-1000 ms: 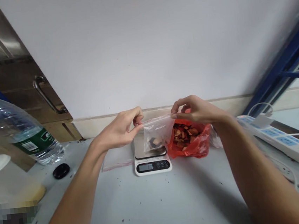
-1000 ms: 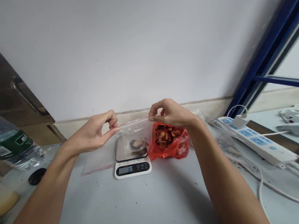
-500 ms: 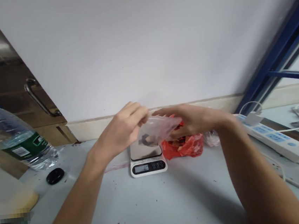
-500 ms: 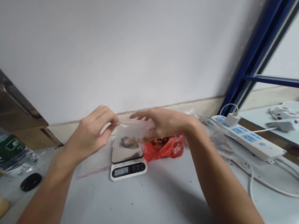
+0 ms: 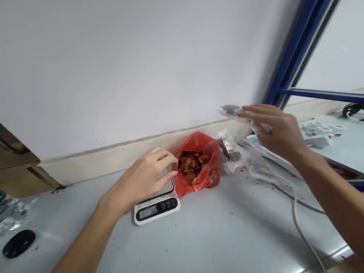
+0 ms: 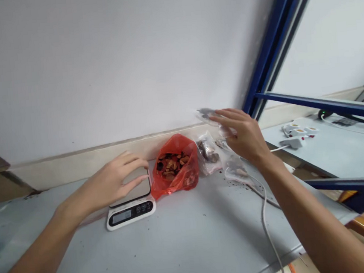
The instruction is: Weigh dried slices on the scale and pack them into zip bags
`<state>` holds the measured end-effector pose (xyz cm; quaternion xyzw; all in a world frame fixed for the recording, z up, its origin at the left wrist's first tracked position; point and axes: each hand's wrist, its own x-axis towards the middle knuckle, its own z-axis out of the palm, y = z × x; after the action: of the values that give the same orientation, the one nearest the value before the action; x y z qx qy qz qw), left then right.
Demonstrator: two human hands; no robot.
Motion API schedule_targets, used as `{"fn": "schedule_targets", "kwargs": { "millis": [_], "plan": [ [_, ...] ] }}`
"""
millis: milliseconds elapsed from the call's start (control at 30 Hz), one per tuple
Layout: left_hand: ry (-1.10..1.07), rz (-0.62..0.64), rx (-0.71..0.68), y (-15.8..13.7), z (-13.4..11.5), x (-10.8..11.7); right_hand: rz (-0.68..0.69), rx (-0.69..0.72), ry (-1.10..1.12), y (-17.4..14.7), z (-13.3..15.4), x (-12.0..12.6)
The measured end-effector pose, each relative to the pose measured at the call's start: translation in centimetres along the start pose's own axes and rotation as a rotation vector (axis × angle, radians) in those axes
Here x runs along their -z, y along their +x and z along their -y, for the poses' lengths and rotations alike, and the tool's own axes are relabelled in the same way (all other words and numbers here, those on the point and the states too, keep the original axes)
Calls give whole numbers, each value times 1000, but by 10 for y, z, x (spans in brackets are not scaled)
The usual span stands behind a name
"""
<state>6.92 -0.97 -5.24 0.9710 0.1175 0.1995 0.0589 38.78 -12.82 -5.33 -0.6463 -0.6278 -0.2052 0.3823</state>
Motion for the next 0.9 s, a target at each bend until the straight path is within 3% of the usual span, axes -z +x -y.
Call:
{"fn": "schedule_targets", "kwargs": {
  "millis": [133,200,267,367,433,500,600,733,900],
  "plan": [
    [-46,118,40,5,-2,-10,411,36,-79,-42,-36,-26],
    [-55,155,55,7,-2,-14,483,-2,-61,-53,-42,-34],
    [-59,188,68,7,0,-17,430,-45,-39,-51,-38,-33],
    [-63,229,72,6,2,-21,290,-25,12,-29,-14,-26],
    [-72,242,82,5,3,-22,325,28,95,-9,12,-27],
    [-83,249,105,3,3,-22,512,88,148,9,39,-37],
    [-106,273,148,1,2,-18,826,111,53,28,73,-66],
    [-119,287,162,-1,3,-12,1060,-138,-120,38,94,-103],
    [-83,269,148,-4,7,-9,1209,-167,-143,43,93,-123]
  ]
}}
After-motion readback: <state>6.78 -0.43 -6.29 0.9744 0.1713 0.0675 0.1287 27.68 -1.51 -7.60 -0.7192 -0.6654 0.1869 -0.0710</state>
